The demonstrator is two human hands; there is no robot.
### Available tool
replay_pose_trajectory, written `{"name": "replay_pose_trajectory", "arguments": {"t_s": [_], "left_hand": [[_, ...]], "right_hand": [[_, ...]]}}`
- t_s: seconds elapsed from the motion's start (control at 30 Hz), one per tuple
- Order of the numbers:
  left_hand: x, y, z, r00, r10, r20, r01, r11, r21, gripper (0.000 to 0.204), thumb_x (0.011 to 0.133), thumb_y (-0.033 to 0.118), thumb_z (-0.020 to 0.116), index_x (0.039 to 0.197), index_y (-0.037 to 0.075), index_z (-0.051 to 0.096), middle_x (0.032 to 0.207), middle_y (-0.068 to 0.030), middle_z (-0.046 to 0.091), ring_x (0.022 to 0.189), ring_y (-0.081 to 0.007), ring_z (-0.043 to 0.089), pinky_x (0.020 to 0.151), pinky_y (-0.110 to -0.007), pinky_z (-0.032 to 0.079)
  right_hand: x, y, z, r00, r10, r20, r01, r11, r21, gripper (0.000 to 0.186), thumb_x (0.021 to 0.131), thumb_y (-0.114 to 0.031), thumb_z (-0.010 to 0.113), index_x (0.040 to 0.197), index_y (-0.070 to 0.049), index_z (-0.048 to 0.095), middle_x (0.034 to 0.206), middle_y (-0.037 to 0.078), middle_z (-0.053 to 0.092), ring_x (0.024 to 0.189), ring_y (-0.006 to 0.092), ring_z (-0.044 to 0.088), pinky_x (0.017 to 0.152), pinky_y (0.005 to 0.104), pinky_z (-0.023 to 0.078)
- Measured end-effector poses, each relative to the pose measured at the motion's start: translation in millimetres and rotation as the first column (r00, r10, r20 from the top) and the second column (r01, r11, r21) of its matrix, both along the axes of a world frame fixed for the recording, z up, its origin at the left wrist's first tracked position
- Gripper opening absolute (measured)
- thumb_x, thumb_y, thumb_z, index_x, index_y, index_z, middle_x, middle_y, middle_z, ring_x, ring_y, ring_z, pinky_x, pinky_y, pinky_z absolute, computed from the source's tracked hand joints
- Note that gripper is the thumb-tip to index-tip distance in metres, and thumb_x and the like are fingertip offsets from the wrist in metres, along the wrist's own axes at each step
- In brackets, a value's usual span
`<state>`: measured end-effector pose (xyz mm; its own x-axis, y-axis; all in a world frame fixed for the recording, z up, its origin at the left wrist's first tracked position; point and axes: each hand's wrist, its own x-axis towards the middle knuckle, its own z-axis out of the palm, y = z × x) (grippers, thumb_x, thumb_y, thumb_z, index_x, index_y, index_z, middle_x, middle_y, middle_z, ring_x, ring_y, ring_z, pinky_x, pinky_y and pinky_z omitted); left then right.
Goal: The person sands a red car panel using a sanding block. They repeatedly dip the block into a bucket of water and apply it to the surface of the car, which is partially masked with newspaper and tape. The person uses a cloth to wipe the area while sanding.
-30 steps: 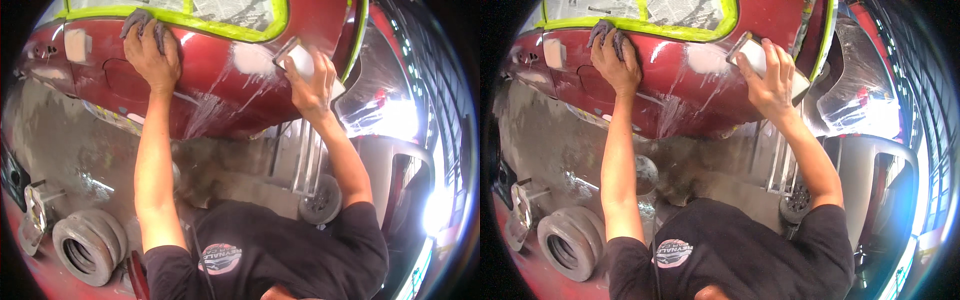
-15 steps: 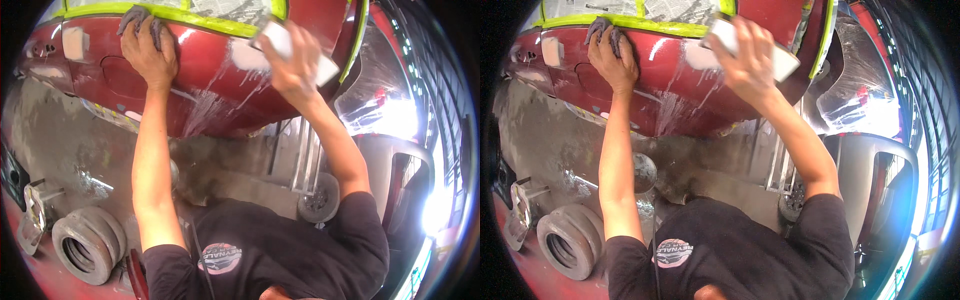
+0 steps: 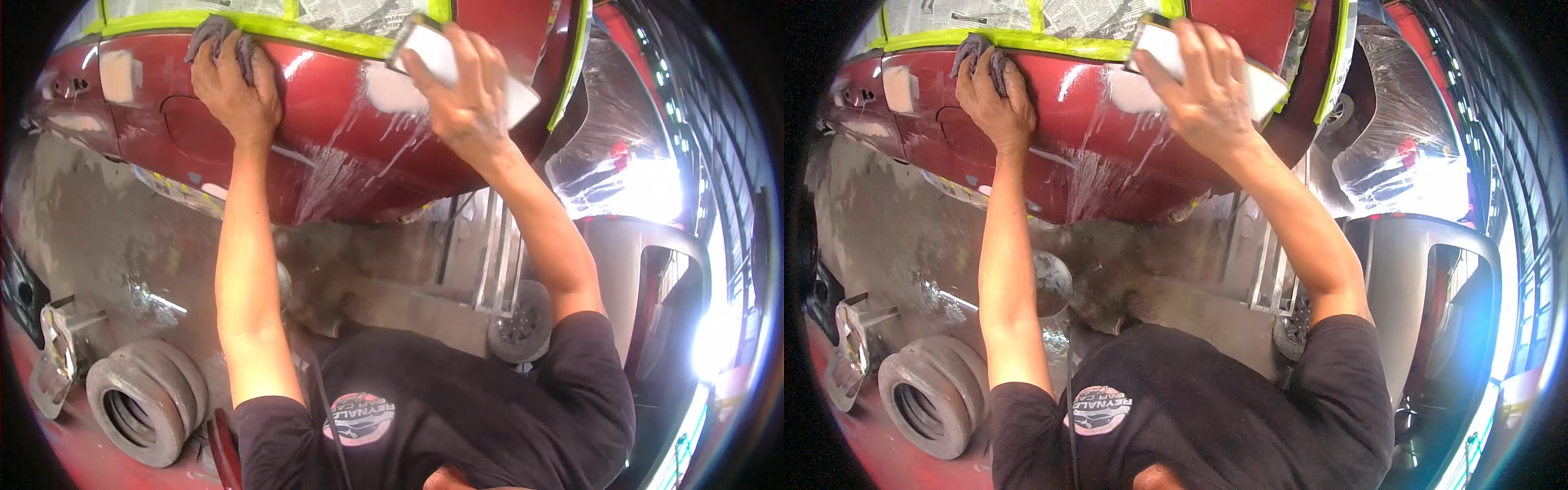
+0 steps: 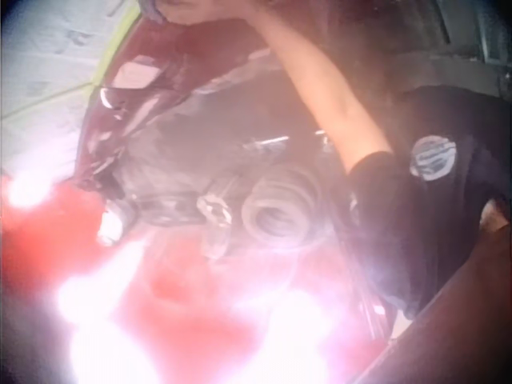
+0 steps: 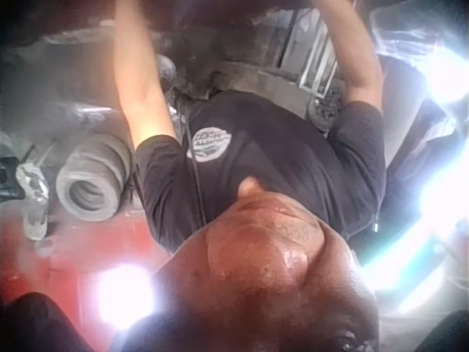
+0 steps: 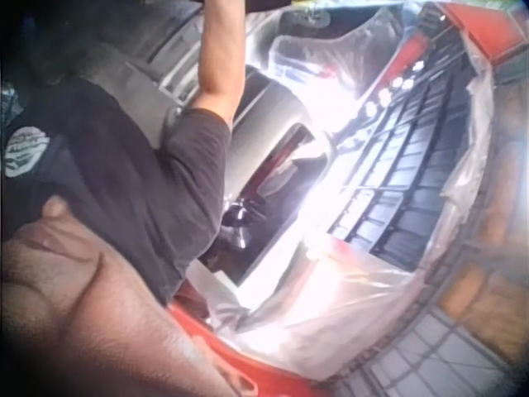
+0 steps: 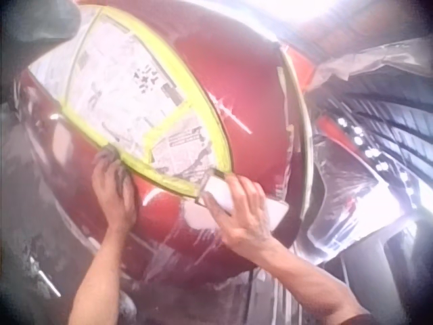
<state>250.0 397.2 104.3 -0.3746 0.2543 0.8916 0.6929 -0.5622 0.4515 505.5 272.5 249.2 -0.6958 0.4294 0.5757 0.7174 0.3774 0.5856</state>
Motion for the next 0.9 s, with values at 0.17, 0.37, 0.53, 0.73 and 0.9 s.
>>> {"name": "replay_pose_trajectory", "arguments": {"t_s": [0.17,0.37,0.53,0.73,0.9], "left_hand": [[5.2,-10.4,6.4,1.000,-0.028,-0.013,0.028,0.999,-0.042,0.037,0.096,0.023,0.069,0.128,0.005,0.069,0.136,-0.0231,0.060,0.126,-0.0425,0.054,0.108,-0.054,0.040],[-0.2,-5.8,3.2,1.000,-0.018,-0.006,0.018,0.999,-0.030,0.038,0.096,0.023,0.070,0.129,0.005,0.069,0.136,-0.0235,0.060,0.126,-0.0426,0.054,0.109,-0.053,0.040],[3.9,-5.5,7.1,1.000,-0.018,0.000,0.018,1.000,-0.004,0.038,0.095,0.024,0.070,0.127,0.006,0.070,0.136,-0.0232,0.060,0.125,-0.0431,0.054,0.108,-0.054,0.040],[1.1,-1.4,0.7,1.000,-0.005,0.008,0.005,1.000,0.000,0.038,0.091,0.026,0.073,0.125,0.007,0.071,0.133,-0.0219,0.062,0.123,-0.0434,0.056,0.107,-0.055,0.041],[1.6,-3.6,6.0,1.000,-0.011,0.009,0.011,1.000,-0.020,0.037,0.095,0.022,0.070,0.129,0.006,0.069,0.136,-0.0234,0.059,0.126,-0.0427,0.054,0.109,-0.053,0.040]], "right_hand": [[40.1,-43.1,-9.1,0.996,-0.071,-0.048,0.074,0.994,0.075,0.048,0.079,-0.010,0.071,0.126,-0.019,0.076,0.141,0.027,0.056,0.124,0.0423,0.056,0.104,0.0567,0.046],[-4.3,2.9,2.0,1.000,-0.011,0.017,0.011,1.000,-0.009,0.051,0.076,-0.014,0.071,0.126,-0.020,0.076,0.138,0.024,0.058,0.127,0.0409,0.055,0.106,0.0557,0.045],[45.6,-44.6,-5.0,0.997,-0.079,-0.018,0.080,0.995,0.051,0.045,0.078,-0.012,0.074,0.122,-0.018,0.079,0.143,0.027,0.057,0.127,0.0418,0.056,0.105,0.0567,0.046],[-3.3,0.9,3.0,0.999,-0.016,0.029,0.017,1.000,-0.015,0.053,0.075,-0.013,0.071,0.127,-0.021,0.075,0.139,0.025,0.058,0.125,0.0414,0.056,0.106,0.0559,0.046],[54.9,-42.4,-2.0,0.999,-0.041,-0.010,0.041,0.999,0.007,0.049,0.077,-0.009,0.075,0.124,-0.019,0.077,0.142,0.026,0.057,0.126,0.0424,0.057,0.106,0.0559,0.047]]}}
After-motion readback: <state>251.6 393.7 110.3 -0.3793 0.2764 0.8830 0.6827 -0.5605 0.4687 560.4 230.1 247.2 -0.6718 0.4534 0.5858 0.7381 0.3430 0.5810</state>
